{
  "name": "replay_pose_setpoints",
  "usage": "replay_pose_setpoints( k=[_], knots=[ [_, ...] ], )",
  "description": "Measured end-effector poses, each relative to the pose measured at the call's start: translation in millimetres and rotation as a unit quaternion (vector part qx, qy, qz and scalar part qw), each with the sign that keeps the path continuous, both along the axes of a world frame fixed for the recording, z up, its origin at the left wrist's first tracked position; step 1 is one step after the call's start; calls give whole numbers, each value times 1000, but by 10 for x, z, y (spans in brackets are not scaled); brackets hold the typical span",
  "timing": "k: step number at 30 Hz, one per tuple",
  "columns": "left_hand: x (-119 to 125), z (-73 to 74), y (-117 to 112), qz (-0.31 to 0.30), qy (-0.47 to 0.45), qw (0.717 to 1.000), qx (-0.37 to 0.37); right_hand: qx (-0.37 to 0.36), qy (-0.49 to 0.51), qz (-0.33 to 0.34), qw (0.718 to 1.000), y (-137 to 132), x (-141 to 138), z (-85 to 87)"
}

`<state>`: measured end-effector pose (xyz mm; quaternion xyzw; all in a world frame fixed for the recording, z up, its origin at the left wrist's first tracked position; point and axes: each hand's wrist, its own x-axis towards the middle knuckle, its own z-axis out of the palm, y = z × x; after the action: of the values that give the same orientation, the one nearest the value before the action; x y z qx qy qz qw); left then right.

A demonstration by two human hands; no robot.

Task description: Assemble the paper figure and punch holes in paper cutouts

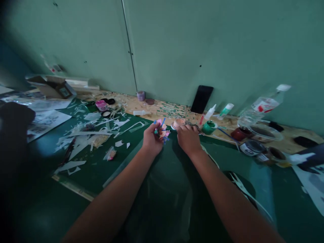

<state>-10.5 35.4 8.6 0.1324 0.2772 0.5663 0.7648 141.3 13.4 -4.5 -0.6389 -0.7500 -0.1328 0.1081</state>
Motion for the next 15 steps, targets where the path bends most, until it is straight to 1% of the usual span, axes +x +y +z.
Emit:
replay_pose_setpoints(
  k=[4, 8, 10, 12, 15],
  knots=[
    [10, 2, -11, -10, -5, 1000, -10, 38, 61, -12, 997, -77, 129, 1],
    [18, 27, -28, -19, -2, 1000, -5, 22, 18, -17, 999, -158, 171, -18],
    [19, 41, -37, -24, 2, 1000, 4, 16, 10, -5, 1000, -164, 184, -6],
    [19, 51, -44, -33, 7, 999, 14, 25, 31, 19, 999, -152, 211, 29],
    [19, 57, -51, -41, 16, 999, 23, 45, 73, 43, 995, -161, 270, 125]
  ],
)
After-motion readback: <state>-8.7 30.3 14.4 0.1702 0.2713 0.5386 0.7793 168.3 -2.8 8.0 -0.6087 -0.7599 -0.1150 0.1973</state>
